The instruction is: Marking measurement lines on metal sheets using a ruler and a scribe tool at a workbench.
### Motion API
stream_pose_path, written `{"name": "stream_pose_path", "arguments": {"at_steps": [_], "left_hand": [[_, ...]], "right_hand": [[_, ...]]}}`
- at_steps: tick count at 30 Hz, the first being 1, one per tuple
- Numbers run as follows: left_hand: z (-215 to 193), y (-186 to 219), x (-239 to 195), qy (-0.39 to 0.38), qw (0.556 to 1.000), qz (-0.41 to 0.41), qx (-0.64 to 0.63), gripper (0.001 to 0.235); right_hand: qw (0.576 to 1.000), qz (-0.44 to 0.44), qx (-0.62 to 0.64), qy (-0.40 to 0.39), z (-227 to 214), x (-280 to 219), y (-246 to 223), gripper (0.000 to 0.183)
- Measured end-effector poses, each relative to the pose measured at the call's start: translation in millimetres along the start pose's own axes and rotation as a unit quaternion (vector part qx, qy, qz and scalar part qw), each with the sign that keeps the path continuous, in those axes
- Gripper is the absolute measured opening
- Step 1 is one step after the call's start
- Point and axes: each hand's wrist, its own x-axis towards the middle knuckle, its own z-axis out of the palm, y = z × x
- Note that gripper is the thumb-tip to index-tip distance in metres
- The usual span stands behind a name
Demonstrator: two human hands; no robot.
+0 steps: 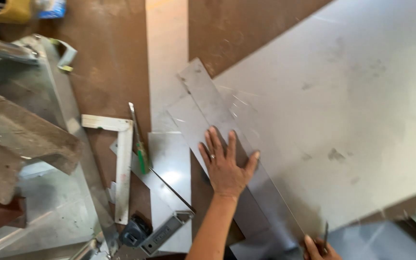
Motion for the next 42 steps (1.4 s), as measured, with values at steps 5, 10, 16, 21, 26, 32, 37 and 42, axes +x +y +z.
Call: {"name": "stream_pose_path", "arguments": {"at_steps": [5, 10, 16, 21, 26, 32, 37, 42], "left_hand": [[5.7, -2.3, -9.2, -0.006, 0.999, 0.019, 0.035, 0.094], [-25.8, 9.7, 4.2, -0.103, 0.989, 0.025, 0.107, 0.112], [-84.1, 66.4, 15.2, -0.408, 0.894, 0.051, 0.176, 0.156], [-89.3, 87.7, 18.0, -0.483, 0.843, 0.050, 0.232, 0.169], [-90.9, 89.0, 23.9, -0.473, 0.848, 0.045, 0.235, 0.169], [-99.8, 85.4, 26.6, -0.485, 0.847, 0.038, 0.215, 0.167], [-98.1, 77.9, 30.0, -0.490, 0.847, 0.038, 0.205, 0.165], [-103.9, 72.5, 38.9, -0.512, 0.839, 0.042, 0.180, 0.162]], "right_hand": [[0.995, -0.050, 0.080, -0.020, 10.4, -78.5, -95.2, 0.021], [0.990, -0.059, 0.110, -0.072, 8.8, -92.6, -128.9, 0.020], [0.985, -0.064, 0.114, -0.109, 2.9, -98.5, -137.6, 0.021], [0.983, -0.091, 0.069, -0.142, -7.7, -87.4, -132.8, 0.024], [0.968, -0.149, -0.118, -0.162, -43.0, -97.6, -193.4, 0.026], [0.907, -0.275, -0.231, -0.222, -1.7, -119.6, -343.0, 0.055], [0.786, -0.510, -0.276, -0.214, 128.3, -77.7, -446.5, 0.048], [0.752, -0.559, -0.317, -0.147, 223.7, -55.1, -500.6, 0.043]]}}
